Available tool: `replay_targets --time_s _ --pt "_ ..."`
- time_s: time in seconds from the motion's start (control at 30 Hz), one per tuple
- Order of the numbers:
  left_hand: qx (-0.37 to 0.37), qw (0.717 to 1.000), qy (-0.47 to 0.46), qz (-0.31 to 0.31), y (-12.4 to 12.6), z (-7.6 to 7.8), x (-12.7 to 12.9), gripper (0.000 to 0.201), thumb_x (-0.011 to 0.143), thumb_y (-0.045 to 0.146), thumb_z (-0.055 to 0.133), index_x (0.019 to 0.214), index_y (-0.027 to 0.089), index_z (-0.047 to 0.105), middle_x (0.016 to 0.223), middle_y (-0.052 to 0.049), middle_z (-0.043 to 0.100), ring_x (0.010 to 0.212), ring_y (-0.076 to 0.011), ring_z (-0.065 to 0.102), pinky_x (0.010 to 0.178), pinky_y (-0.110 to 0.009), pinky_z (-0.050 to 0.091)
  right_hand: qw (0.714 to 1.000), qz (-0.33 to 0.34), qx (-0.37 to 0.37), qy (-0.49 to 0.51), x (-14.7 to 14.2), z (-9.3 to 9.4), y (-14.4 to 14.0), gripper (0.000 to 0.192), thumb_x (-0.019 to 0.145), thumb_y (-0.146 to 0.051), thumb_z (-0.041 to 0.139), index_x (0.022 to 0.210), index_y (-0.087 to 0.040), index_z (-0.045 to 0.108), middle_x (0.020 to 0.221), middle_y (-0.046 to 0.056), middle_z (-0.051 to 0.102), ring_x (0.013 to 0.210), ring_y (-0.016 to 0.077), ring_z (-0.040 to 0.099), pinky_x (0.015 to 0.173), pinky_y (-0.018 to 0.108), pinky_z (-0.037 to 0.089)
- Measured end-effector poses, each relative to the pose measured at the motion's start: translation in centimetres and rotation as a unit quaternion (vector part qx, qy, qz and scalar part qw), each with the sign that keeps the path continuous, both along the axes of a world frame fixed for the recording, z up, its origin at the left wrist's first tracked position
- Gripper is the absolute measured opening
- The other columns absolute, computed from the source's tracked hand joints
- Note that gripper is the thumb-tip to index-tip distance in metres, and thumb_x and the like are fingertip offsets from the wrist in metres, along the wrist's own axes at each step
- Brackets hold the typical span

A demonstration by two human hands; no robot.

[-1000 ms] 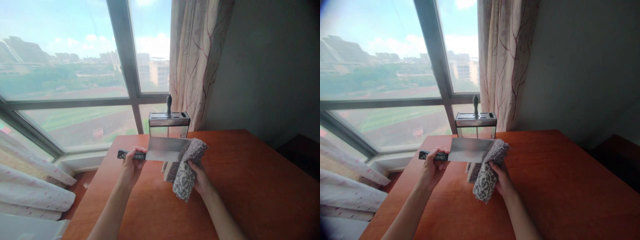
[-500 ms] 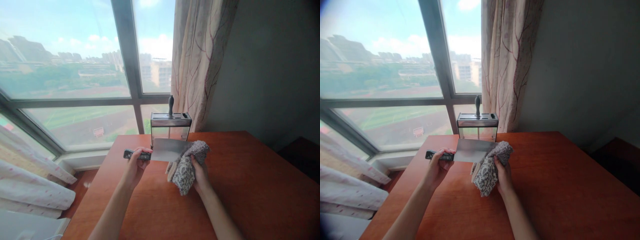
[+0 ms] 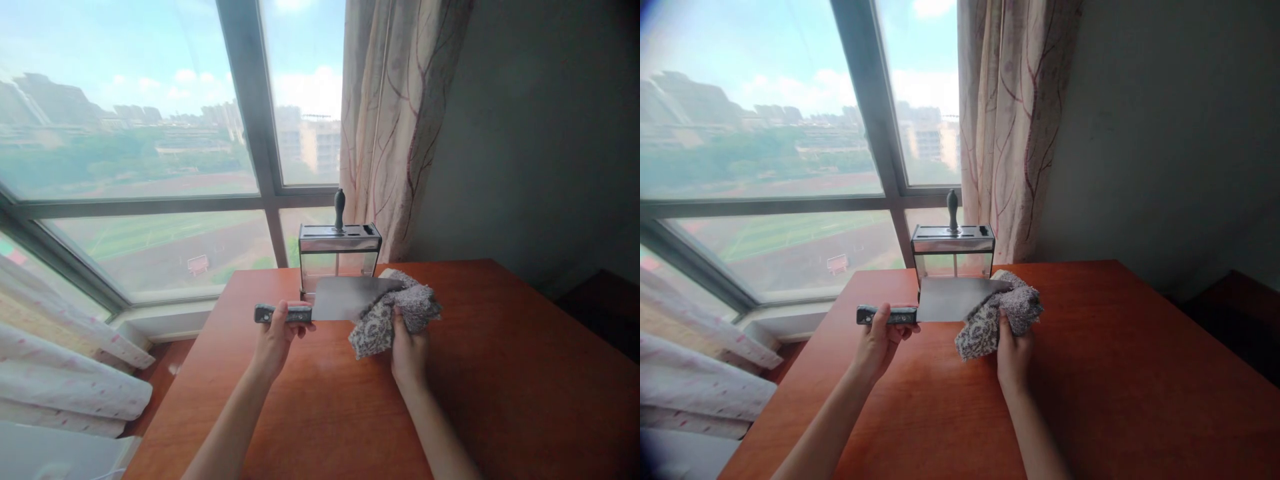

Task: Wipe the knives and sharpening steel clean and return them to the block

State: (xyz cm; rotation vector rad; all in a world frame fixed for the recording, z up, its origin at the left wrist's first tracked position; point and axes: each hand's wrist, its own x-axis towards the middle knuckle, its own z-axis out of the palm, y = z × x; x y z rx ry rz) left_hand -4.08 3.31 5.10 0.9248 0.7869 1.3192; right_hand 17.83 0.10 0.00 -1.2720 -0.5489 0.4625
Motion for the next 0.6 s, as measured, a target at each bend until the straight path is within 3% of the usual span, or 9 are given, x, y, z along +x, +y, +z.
replay_targets --time_s 0.23,0.47,0.6 --pt "0.037 0.997 0.013 0.061 -0.3 0.2 0.1 0.038 0.077 0.048 0.059 0.078 0.011 0.068 0.059 -0.006 0.067 0.048 -0.0146 0.058 0.048 -0.025 0.039 0.991 -0.016 0.028 -0.131 0.5 0.1 -0.8 0.029 0.071 -0.038 0.068 0.091 -0.017 0.069 0.103 0.013 0.07 0.096 0.029 0.062 0.086 0.041 0.045" --pt "0.025 0.998 0.014 0.05 -0.1 0.2 0.0 0.037 0.075 0.048 0.062 0.077 0.012 0.068 0.062 -0.006 0.068 0.055 -0.0172 0.062 0.047 -0.025 0.039 0.989 -0.032 0.031 -0.138 1.2 0.4 -1.1 0.019 0.068 -0.033 0.068 0.082 -0.02 0.067 0.097 0.009 0.07 0.094 0.0273 0.061 0.087 0.039 0.043" --pt "0.007 0.998 -0.023 0.057 0.1 0.0 -0.1 0.037 0.074 0.048 0.063 0.075 0.012 0.067 0.062 -0.006 0.068 0.055 -0.0167 0.062 0.047 -0.025 0.042 0.996 -0.011 0.028 -0.085 0.8 1.0 -0.9 0.028 0.064 -0.034 0.073 0.087 -0.017 0.068 0.097 0.01 0.072 0.09 0.0273 0.063 0.081 0.037 0.046"
